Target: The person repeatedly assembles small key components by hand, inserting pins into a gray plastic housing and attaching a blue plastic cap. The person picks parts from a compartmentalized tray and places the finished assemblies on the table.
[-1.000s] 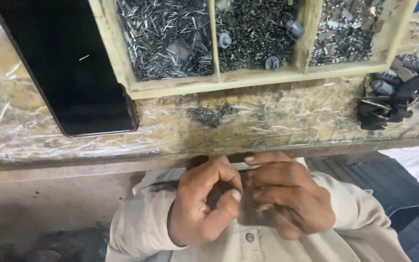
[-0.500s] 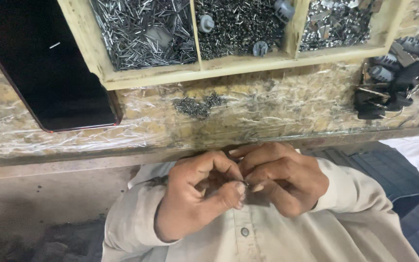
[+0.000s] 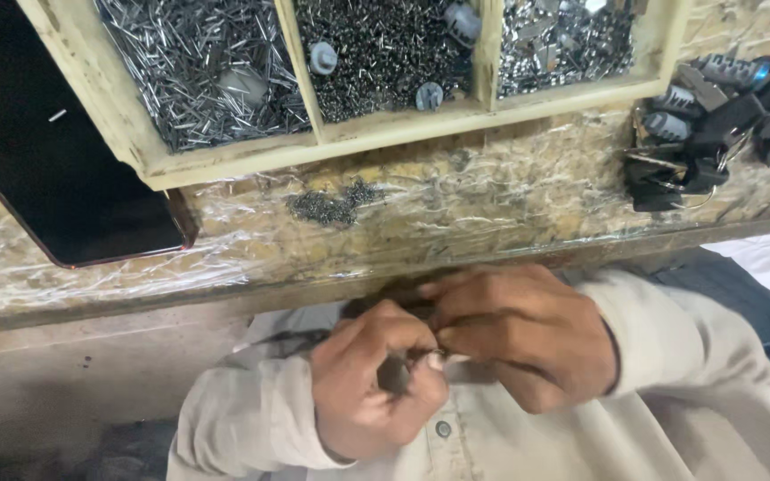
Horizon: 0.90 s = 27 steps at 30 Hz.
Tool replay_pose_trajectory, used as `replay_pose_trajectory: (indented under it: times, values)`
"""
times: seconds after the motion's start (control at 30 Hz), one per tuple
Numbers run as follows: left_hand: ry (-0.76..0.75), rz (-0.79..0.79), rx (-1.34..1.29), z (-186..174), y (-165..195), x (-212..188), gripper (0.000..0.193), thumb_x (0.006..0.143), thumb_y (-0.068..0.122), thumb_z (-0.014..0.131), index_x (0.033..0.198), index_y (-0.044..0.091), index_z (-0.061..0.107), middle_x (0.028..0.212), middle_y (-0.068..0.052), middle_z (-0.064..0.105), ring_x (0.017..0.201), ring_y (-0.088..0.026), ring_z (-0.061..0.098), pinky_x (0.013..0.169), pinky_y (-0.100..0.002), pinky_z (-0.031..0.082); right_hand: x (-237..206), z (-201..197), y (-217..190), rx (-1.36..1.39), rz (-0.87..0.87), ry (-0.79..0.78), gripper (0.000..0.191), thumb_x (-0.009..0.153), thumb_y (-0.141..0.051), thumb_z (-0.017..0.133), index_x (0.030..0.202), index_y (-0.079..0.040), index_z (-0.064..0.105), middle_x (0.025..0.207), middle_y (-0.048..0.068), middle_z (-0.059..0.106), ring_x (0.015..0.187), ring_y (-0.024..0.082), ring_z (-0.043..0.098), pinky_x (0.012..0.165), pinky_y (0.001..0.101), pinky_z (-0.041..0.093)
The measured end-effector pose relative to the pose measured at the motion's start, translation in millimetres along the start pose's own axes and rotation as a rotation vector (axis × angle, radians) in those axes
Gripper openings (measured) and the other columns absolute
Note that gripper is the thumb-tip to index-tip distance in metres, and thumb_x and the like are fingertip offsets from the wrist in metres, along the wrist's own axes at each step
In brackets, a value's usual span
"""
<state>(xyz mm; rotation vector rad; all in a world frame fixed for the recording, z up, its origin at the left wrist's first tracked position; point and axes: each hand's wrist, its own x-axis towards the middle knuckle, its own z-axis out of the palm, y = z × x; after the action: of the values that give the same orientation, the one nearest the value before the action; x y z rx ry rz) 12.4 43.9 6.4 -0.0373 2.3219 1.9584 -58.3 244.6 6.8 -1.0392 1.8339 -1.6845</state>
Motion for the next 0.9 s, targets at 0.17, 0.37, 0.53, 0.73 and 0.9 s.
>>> replay_pose_trajectory:
  times: [0.17, 0.37, 0.53, 0.73, 0.9]
  values:
    - [-0.12, -0.093, -0.275, -10.4, -23.8, -16.9, 0.016, 0.089, -0.005, 0.062, 0.103, 0.002, 0.06, 0.089, -0.009, 0.066, 0.069, -0.013, 0.065, 0.063, -0.023, 0.052, 1.0, -13.7, -3.7, -0.883, -0.066, 0.064, 0.034, 0.071, -0.01, 0.076, 0.1, 0.008, 0.072, 0.101, 0.018, 0.067, 0.091, 0.03, 0.068, 0.09, 0.0475, 0.059]
    - [-0.101, 0.024, -0.176, -19.2, -35.1, -10.3, 0.018, 0.087, -0.005, 0.065, 0.103, -0.001, 0.06, 0.091, -0.013, 0.07, 0.07, -0.014, 0.064, 0.064, -0.024, 0.054, -15.5, -9.7, 10.7, -0.948, -0.088, -0.153, 0.041, 0.068, -0.014, 0.067, 0.101, 0.009, 0.073, 0.1, 0.018, 0.069, 0.088, 0.03, 0.07, 0.089, 0.0446, 0.059]
    - [-0.141, 0.023, -0.227, -23.6, -36.9, -3.2, 0.018, 0.091, -0.005, 0.065, 0.106, 0.0, 0.058, 0.096, -0.013, 0.069, 0.081, -0.018, 0.07, 0.074, -0.028, 0.059, 2.1, -4.1, 0.6, -1.163, -0.116, -0.334, 0.028, 0.075, -0.02, 0.069, 0.089, 0.004, 0.069, 0.093, 0.016, 0.07, 0.075, 0.024, 0.066, 0.088, 0.0441, 0.059]
    - [-0.146, 0.044, -0.241, -22.5, -41.4, -4.3, 0.017, 0.09, -0.005, 0.065, 0.105, -0.001, 0.058, 0.095, -0.014, 0.069, 0.082, -0.018, 0.071, 0.073, -0.029, 0.06, 7.0, -8.6, 11.2, -1.109, 0.014, -0.089, 0.045, 0.087, -0.035, 0.074, 0.097, 0.008, 0.064, 0.089, 0.018, 0.065, 0.077, 0.029, 0.065, 0.083, 0.0422, 0.053]
    - [-0.182, 0.025, -0.318, -28.7, -38.7, 0.8, 0.016, 0.091, -0.006, 0.062, 0.106, -0.003, 0.058, 0.097, -0.017, 0.069, 0.083, -0.019, 0.071, 0.076, -0.03, 0.062, -42.1, -3.2, 12.4, -0.731, 0.332, 0.428, 0.015, 0.087, 0.011, 0.059, 0.1, 0.01, 0.053, 0.1, 0.023, 0.065, 0.092, 0.033, 0.071, 0.086, 0.0384, 0.06]
